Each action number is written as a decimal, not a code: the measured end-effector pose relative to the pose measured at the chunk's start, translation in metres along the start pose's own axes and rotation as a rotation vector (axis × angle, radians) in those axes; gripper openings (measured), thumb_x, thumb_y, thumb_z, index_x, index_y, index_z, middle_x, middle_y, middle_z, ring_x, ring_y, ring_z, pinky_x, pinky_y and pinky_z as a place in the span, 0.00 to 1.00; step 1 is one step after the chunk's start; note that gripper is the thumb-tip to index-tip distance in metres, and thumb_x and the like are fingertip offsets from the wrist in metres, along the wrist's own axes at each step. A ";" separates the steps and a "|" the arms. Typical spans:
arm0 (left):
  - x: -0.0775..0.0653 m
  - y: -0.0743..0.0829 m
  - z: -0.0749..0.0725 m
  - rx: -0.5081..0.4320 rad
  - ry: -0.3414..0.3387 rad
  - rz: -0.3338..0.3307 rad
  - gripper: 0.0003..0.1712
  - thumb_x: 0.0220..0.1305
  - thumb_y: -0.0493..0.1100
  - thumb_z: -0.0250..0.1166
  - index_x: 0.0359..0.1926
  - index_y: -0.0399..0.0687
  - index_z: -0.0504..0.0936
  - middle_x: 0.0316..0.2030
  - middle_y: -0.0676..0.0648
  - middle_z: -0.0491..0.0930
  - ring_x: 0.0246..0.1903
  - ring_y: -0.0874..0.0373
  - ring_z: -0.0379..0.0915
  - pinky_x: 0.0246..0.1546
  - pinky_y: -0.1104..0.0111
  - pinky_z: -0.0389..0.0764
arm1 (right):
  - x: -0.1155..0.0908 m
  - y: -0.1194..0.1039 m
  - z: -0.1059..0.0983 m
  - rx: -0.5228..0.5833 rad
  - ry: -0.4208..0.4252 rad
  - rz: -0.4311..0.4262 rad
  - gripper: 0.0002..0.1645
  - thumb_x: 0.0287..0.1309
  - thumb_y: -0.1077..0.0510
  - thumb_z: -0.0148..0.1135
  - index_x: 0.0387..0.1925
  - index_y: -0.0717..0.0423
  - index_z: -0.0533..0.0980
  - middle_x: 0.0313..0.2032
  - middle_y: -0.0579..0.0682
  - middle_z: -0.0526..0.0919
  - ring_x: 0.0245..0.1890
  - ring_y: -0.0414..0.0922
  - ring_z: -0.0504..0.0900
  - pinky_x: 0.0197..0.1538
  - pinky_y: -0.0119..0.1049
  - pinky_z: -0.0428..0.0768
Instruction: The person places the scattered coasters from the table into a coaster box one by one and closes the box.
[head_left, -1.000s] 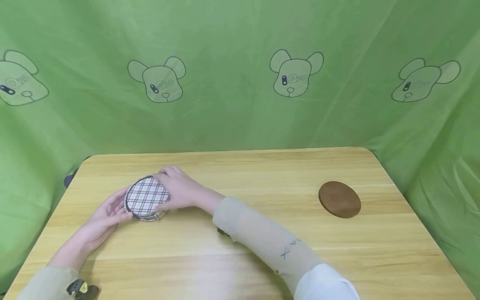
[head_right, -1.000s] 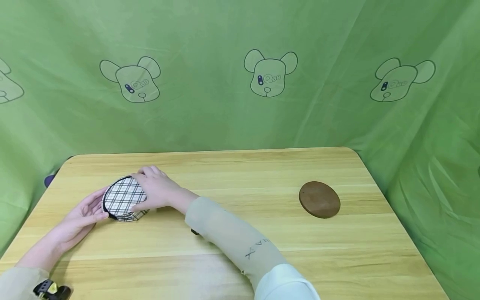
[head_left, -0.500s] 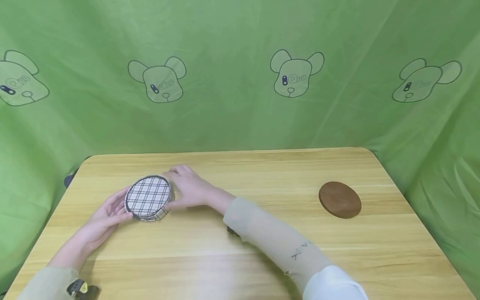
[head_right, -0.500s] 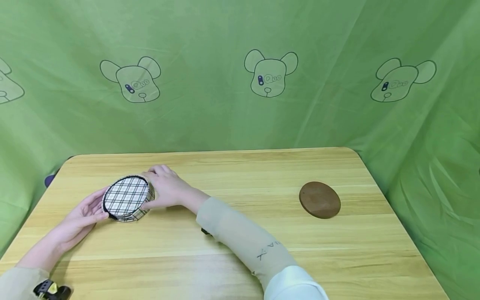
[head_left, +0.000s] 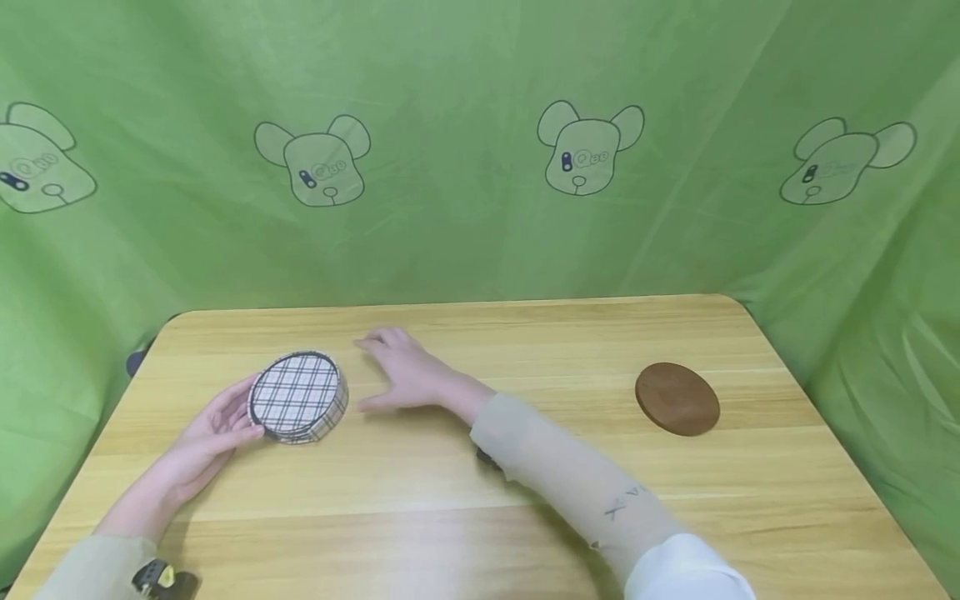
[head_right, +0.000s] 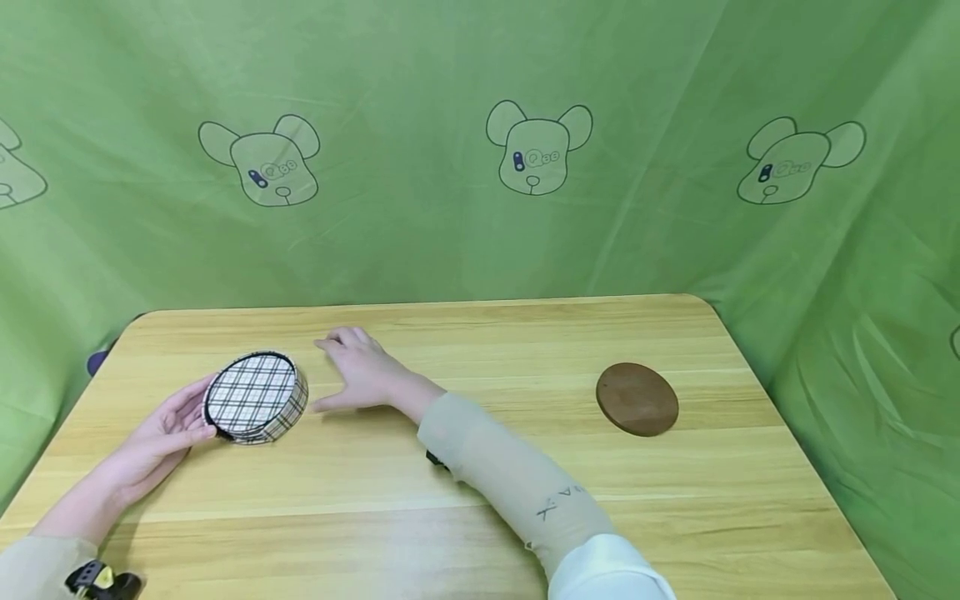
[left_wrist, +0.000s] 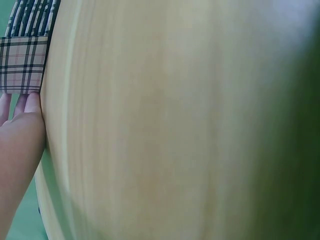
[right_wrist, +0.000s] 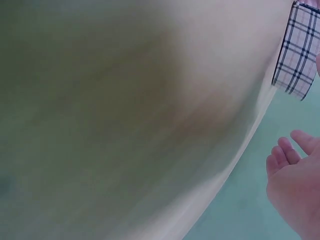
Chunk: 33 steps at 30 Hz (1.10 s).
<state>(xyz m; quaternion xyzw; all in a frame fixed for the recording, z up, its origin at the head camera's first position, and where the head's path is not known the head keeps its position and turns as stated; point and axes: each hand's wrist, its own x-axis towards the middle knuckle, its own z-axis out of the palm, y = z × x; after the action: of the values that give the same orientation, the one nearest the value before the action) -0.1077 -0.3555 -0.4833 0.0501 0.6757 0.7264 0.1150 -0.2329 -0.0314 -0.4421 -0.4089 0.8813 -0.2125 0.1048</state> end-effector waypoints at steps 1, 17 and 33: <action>0.000 0.000 0.000 -0.001 0.000 0.001 0.48 0.70 0.24 0.59 0.84 0.44 0.49 0.65 0.73 0.69 0.63 0.80 0.71 0.63 0.88 0.73 | -0.001 0.003 -0.001 0.001 0.000 0.002 0.64 0.55 0.34 0.77 0.82 0.58 0.58 0.79 0.58 0.63 0.80 0.54 0.60 0.85 0.52 0.61; 0.001 0.001 0.000 0.004 -0.011 -0.005 0.48 0.71 0.24 0.59 0.85 0.46 0.48 0.67 0.73 0.68 0.64 0.81 0.70 0.63 0.88 0.72 | -0.025 0.040 -0.018 0.047 0.005 0.057 0.61 0.57 0.39 0.78 0.81 0.60 0.59 0.79 0.60 0.62 0.80 0.57 0.60 0.85 0.52 0.61; 0.000 -0.001 -0.001 -0.022 -0.017 0.014 0.47 0.70 0.23 0.58 0.84 0.50 0.54 0.66 0.72 0.69 0.64 0.80 0.70 0.63 0.88 0.72 | -0.053 0.077 -0.032 0.081 0.032 0.138 0.61 0.56 0.40 0.79 0.81 0.59 0.59 0.80 0.61 0.60 0.82 0.59 0.57 0.85 0.57 0.58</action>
<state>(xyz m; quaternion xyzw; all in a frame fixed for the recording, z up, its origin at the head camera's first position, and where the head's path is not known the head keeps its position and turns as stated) -0.1076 -0.3564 -0.4843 0.0597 0.6664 0.7341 0.1159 -0.2623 0.0627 -0.4490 -0.3391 0.8996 -0.2468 0.1218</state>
